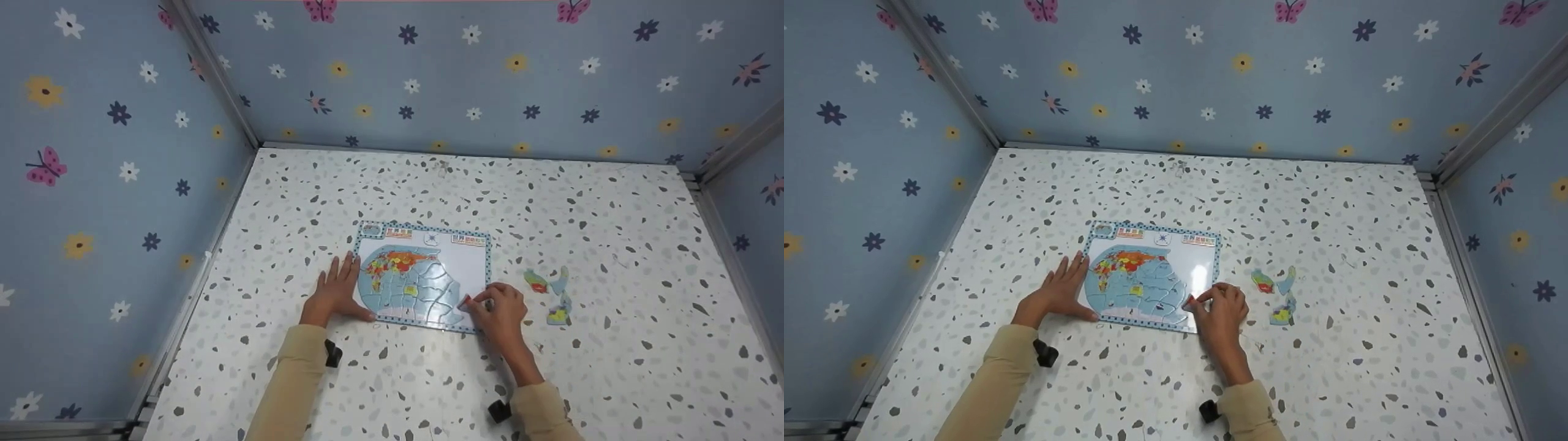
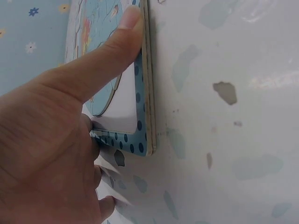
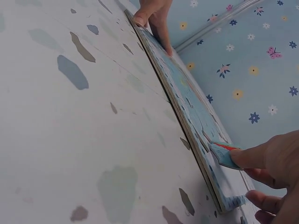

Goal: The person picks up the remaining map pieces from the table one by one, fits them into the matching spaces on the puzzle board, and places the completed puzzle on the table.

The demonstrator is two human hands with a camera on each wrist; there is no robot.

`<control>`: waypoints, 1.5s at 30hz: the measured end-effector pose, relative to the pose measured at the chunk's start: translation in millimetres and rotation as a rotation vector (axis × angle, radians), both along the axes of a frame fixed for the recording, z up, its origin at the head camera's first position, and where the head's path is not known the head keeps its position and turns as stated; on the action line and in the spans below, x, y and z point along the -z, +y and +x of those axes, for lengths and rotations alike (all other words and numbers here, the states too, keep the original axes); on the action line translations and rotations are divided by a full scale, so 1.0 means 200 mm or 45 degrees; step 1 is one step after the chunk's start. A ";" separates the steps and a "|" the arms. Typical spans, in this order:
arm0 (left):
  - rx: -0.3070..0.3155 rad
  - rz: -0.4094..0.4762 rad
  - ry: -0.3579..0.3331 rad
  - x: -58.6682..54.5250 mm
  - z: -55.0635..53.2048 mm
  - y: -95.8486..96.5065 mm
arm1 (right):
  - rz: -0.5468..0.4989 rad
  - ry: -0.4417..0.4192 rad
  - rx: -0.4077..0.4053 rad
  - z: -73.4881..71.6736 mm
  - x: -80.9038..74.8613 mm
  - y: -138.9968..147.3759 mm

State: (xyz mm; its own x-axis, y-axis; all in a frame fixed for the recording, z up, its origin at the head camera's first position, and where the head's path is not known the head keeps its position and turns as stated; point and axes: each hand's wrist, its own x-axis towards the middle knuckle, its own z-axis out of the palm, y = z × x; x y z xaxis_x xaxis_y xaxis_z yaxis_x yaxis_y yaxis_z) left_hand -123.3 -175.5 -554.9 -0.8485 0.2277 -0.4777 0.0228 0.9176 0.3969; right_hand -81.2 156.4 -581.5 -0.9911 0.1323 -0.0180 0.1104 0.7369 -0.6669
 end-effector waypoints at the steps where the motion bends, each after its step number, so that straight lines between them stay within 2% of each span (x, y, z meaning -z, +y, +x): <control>1: -0.002 -0.003 -0.001 0.00 0.00 0.00 | -0.001 0.002 -0.001 0.00 0.00 0.00; 18: -0.020 0.009 -0.008 0.00 0.00 0.00 | -0.013 -0.016 -0.038 0.00 0.02 -0.03; 31: -0.010 -0.004 0.000 0.00 0.00 0.00 | 0.055 0.085 -0.102 0.02 0.02 -0.03; 45: -0.027 0.012 -0.019 0.02 0.00 0.00 | 0.160 0.061 -0.105 0.04 0.02 -0.06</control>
State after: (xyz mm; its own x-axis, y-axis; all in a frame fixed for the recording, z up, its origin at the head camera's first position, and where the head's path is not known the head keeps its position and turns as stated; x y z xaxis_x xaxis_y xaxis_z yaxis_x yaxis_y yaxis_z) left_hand -124.0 -176.0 -558.2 -0.8459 0.2144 -0.4884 -0.0026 0.9140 0.4057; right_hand -74.2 145.1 -585.3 -0.9980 0.0487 0.0411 0.0165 0.8201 -0.5720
